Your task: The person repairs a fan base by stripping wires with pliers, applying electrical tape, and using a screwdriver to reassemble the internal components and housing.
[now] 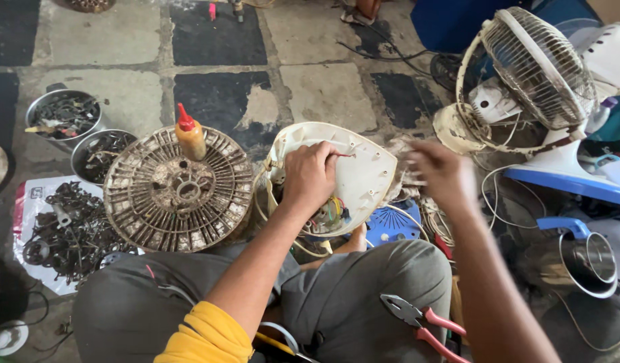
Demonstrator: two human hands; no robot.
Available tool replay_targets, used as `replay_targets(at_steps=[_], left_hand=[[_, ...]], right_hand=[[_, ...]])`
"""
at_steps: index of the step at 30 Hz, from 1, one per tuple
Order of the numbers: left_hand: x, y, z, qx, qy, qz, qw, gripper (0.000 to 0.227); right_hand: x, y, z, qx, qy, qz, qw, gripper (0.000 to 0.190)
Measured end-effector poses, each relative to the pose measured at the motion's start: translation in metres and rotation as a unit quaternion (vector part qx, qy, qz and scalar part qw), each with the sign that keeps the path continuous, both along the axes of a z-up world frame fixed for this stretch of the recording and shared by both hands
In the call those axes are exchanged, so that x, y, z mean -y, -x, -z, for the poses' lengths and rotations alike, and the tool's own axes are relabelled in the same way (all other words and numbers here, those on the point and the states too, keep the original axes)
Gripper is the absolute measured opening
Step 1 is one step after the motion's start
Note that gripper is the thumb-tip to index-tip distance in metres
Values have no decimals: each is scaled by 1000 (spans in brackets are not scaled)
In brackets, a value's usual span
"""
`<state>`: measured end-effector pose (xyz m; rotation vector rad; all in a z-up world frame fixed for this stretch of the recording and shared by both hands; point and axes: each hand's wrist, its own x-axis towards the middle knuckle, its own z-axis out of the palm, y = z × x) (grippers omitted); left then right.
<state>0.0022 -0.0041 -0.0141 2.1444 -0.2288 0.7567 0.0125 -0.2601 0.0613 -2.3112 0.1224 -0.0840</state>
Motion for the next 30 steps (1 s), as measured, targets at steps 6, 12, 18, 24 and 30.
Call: replay_targets(at_steps=[6,12,18,24,30], left_hand=[[-5,1,-4,-19,-8,24,1000,8],[-5,0,0,-21,-11,30,999,7],[-4,2,0,-27,-6,33,999,9],[-3,-2,2,-52,-10,26,998,14],[1,-5,18,30,-36,21,999,12]], right_hand=[[-71,-13,33,44,-82,-192,977,24],[-78,-21,46,14,-99,-161,982,18],[-85,-12,44,223,68,-203,951,12],[-79,-27,49,355,302,-264,844,14],[-66,-25,55,349,341,-288,824,18]])
